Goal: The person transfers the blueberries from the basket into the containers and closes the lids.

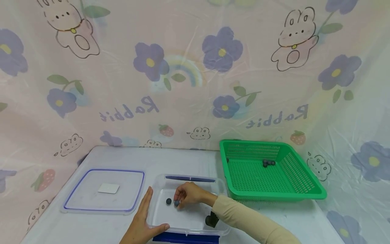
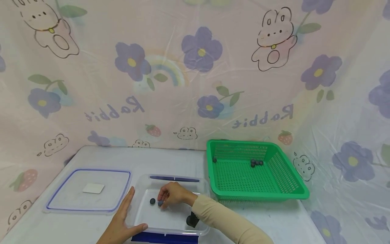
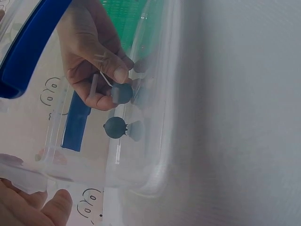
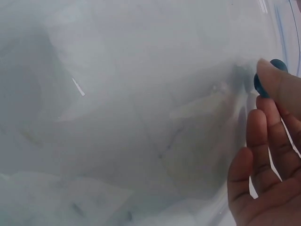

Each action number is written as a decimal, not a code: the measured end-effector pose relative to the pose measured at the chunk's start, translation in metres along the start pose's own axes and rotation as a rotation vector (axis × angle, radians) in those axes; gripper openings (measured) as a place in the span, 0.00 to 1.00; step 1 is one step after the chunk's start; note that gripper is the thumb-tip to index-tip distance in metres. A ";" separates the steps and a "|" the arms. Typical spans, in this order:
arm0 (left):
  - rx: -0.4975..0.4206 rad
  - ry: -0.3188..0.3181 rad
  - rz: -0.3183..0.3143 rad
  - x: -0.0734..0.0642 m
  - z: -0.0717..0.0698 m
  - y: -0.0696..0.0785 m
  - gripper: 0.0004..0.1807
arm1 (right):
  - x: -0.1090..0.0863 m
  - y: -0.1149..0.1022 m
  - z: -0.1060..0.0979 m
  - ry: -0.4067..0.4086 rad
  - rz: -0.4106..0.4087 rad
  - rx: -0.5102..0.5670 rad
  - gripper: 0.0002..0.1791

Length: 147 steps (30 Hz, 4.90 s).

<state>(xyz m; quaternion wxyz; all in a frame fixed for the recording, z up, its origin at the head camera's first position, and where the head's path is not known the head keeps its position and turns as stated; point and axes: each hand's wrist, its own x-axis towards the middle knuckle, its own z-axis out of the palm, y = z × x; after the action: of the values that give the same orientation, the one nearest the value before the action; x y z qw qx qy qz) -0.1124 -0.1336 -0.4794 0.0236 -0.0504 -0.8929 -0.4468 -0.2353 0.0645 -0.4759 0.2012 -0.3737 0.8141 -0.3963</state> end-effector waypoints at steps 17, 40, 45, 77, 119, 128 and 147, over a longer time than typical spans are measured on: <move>0.004 0.005 0.011 -0.001 0.001 0.001 0.62 | 0.001 -0.001 -0.006 0.002 0.007 -0.008 0.13; 0.014 -0.012 -0.017 -0.002 0.000 0.001 0.63 | -0.004 -0.028 -0.018 -0.021 -0.059 0.012 0.08; 0.007 -0.021 -0.021 -0.001 0.000 0.002 0.63 | -0.005 -0.035 -0.021 0.008 -0.149 -0.060 0.02; -0.007 -0.023 -0.025 0.001 -0.001 0.002 0.63 | -0.035 -0.075 -0.045 0.111 -0.269 -0.578 0.07; -0.039 -0.059 -0.074 -0.002 0.000 0.000 0.63 | -0.080 -0.087 -0.140 0.362 -0.280 -0.343 0.13; -0.043 -0.048 -0.057 -0.005 -0.004 0.000 0.63 | -0.091 -0.074 -0.165 0.451 -0.183 -0.212 0.12; 0.000 -0.066 -0.092 -0.002 -0.002 0.005 0.63 | -0.103 -0.011 -0.206 0.482 -0.059 0.193 0.16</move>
<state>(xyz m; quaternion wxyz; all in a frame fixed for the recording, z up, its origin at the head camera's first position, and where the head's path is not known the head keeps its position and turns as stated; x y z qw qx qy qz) -0.1104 -0.1323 -0.4748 -0.0266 -0.0241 -0.8945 -0.4457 -0.2926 0.2413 -0.3392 0.0246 -0.2712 0.7856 -0.5556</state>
